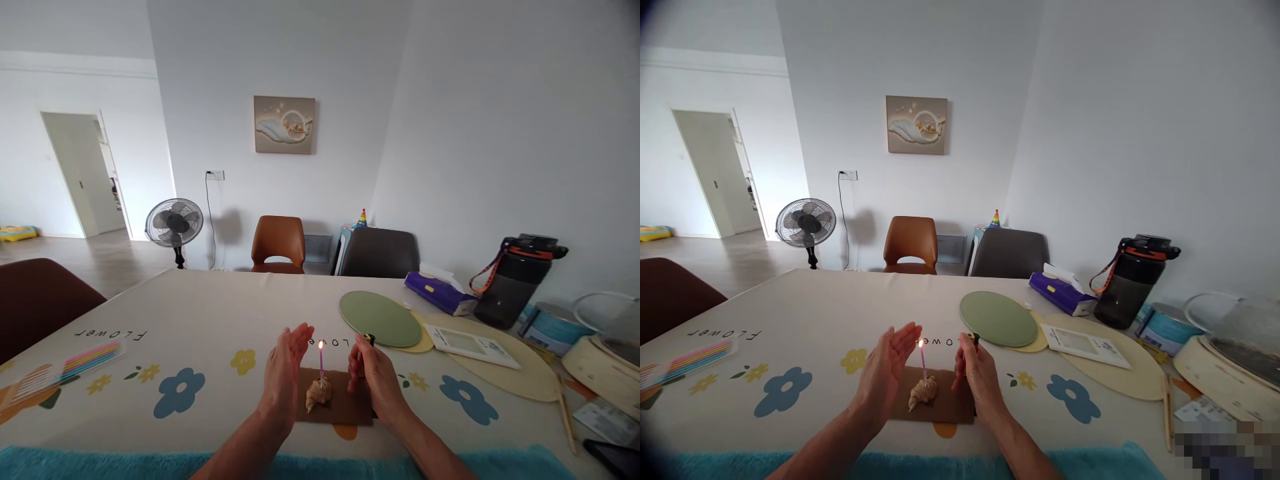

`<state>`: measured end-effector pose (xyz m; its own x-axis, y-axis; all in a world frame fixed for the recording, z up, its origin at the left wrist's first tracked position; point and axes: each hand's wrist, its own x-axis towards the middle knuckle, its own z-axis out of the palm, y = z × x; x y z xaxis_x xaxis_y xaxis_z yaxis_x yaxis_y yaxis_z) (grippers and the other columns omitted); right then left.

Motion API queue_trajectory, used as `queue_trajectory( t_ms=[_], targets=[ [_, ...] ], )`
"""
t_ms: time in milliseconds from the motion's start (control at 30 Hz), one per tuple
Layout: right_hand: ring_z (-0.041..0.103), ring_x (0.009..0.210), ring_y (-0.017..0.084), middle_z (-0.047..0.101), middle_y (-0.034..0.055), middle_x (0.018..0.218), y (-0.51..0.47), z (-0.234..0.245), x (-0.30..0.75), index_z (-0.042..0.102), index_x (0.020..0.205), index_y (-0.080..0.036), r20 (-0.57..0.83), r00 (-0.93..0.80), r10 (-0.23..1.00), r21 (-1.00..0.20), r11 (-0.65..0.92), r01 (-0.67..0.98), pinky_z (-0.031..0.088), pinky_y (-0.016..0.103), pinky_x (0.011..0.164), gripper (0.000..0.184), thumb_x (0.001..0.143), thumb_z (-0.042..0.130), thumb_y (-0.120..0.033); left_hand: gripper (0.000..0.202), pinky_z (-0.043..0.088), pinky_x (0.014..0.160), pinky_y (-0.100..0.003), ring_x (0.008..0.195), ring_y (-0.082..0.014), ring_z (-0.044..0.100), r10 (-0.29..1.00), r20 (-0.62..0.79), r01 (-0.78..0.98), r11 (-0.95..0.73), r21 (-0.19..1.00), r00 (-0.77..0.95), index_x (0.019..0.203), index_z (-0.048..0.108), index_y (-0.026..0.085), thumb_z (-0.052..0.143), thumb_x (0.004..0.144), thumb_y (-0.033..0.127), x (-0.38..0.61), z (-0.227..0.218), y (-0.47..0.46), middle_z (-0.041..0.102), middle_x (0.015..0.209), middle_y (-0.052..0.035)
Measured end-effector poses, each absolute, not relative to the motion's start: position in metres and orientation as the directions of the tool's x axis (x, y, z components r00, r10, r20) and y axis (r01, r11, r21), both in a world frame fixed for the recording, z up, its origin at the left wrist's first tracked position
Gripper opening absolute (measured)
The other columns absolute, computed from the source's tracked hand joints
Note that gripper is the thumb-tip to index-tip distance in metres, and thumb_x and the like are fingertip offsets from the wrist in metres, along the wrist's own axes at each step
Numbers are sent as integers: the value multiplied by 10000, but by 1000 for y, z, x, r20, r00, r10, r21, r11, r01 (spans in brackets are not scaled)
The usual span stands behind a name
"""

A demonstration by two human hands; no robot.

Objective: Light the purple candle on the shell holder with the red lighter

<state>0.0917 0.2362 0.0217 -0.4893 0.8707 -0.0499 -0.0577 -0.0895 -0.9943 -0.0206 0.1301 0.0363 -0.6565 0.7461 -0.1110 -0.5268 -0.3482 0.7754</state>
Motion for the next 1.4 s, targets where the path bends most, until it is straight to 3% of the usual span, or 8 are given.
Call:
queue_trajectory(
  t_ms=[633, 967, 1400],
  targets=[
    [415, 435, 101, 428, -22, 532, 237, 19, 93, 466, 593, -183, -58, -527, 848, -989, -122, -87, 443, 241, 362, 495, 758, 502, -649, 362, 264, 1113, -349, 1227, -214, 495, 754, -129, -532, -319, 785, -643, 1058, 643, 151, 403, 911, 378, -20, 39, 127, 631, 1215, -98],
    [416, 418, 120, 444, 5, 507, 240, 20, 92, 530, 608, -169, -221, -542, 811, -928, -346, -139, 467, 286, 352, 580, 804, 325, -675, 360, 330, 1076, -331, 1158, -199, 558, 724, -106, -519, -376, 768, -681, 980, 678, 127, 374, 923, 311, -22, 35, 135, 673, 1136, -113],
    [442, 405, 118, 466, 13, 499, 237, 22, 94, 528, 566, -167, -233, -527, 817, -947, -313, -66, 472, 271, 393, 615, 832, 285, -665, 364, 313, 1088, -328, 1176, -186, 542, 737, -97, -516, -367, 774, -669, 997, 673, 142, 362, 930, 321, -21, 33, 134, 668, 1149, -97]
  ],
)
